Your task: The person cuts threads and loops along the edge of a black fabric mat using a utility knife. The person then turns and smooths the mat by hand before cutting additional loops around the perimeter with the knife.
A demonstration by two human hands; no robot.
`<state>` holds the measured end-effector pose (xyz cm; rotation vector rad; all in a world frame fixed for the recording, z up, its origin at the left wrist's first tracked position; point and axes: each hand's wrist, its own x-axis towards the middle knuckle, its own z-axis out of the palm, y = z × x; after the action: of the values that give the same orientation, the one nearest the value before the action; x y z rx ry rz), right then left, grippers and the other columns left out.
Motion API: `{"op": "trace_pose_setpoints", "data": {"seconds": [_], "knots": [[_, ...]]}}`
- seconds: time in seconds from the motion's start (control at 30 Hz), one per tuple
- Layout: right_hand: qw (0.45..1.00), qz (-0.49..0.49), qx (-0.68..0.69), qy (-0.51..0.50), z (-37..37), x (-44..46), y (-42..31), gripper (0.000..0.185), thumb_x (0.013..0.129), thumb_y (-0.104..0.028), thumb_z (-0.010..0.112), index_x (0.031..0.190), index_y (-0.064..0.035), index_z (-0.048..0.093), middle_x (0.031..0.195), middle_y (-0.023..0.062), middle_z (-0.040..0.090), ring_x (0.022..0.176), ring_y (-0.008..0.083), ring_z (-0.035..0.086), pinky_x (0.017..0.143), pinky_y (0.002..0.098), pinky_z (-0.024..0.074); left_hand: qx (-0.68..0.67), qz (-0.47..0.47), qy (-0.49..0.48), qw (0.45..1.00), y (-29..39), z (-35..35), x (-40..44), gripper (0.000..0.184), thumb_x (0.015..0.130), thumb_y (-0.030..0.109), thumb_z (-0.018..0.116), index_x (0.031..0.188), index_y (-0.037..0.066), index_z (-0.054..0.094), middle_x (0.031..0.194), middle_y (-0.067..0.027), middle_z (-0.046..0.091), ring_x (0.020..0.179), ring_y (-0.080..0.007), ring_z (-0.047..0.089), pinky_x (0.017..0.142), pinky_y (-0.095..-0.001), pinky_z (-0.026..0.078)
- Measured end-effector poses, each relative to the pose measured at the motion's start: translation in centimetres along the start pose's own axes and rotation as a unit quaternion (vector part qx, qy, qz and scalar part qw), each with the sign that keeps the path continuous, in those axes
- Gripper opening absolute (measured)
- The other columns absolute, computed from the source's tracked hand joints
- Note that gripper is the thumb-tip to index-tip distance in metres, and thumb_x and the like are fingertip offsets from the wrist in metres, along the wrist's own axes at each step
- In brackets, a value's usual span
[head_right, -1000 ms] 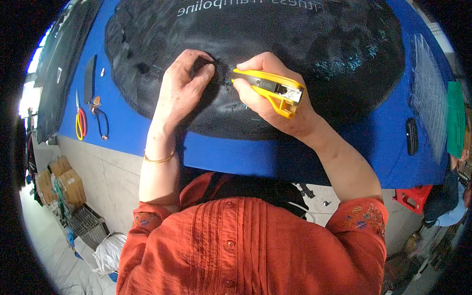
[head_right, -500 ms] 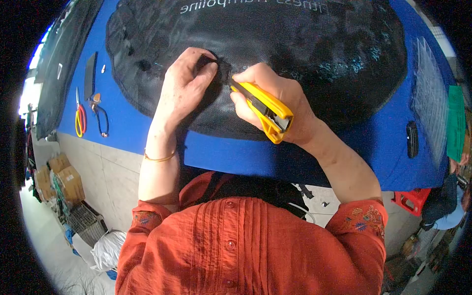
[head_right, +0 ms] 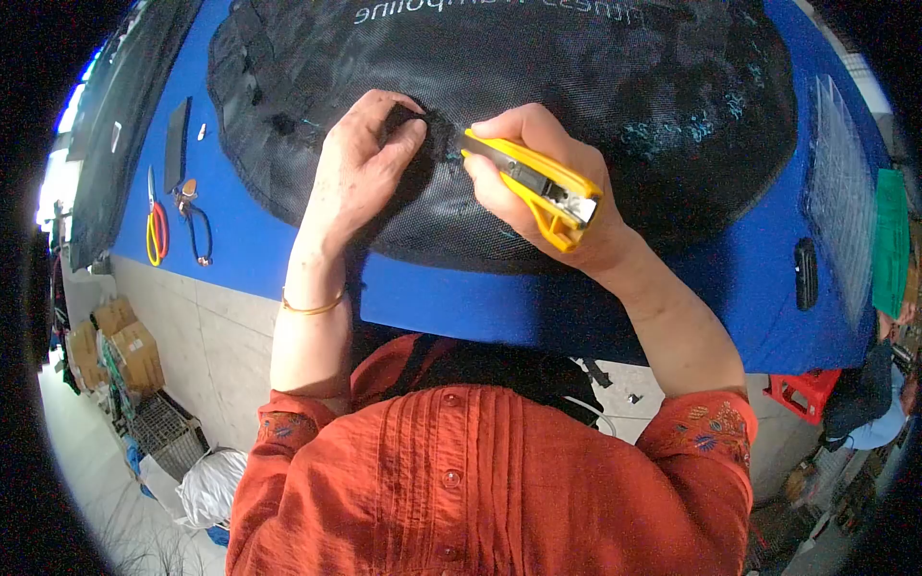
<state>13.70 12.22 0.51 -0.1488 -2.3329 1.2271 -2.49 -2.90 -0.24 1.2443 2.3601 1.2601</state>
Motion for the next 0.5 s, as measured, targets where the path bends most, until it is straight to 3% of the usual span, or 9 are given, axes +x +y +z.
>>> {"op": "trace_pose_setpoints", "data": {"seconds": [0.2, 0.27, 0.5], "knots": [[0.999, -0.046, -0.025, 0.003, 0.4, 0.01, 0.56, 0.026, 0.087, -0.006, 0.075, 0.108, -0.0056, 0.06, 0.093, 0.0079, 0.068, 0.082, 0.0185, 0.072, 0.072, 0.0275, 0.0568, -0.003, -0.001, 0.004, 1.0, -0.12, 0.16, -0.07, 0.019, 0.092, 0.013, 0.068, 0.106, 0.0, 0.066, 0.096, -0.0159, 0.067, 0.088, -0.025, 0.067, 0.079, -0.034, 0.051], [0.999, -0.044, -0.02, 0.0, 0.64, -0.03, 0.72, 0.026, 0.087, -0.007, 0.075, 0.108, -0.0059, 0.06, 0.094, 0.008, 0.068, 0.082, 0.0187, 0.072, 0.072, 0.0275, 0.0568, -0.005, -0.004, 0.008, 1.0, -0.09, 0.14, 0.0, 0.022, 0.09, 0.016, 0.066, 0.103, -0.002, 0.068, 0.105, -0.0162, 0.068, 0.094, -0.036, 0.069, 0.082, -0.0403, 0.055], [0.999, -0.012, 0.006, -0.049, 0.03, -0.07, 0.45, 0.026, 0.087, -0.006, 0.074, 0.108, -0.0068, 0.059, 0.094, 0.0086, 0.068, 0.08, 0.0198, 0.072, 0.072, 0.0285, 0.057, 0.006, -0.006, 0.007, 1.0, -0.09, 0.11, 0.11, 0.021, 0.089, 0.015, 0.066, 0.102, -0.002, 0.069, 0.106, -0.0161, 0.068, 0.094, -0.0361, 0.069, 0.083, -0.0402, 0.055]]}}
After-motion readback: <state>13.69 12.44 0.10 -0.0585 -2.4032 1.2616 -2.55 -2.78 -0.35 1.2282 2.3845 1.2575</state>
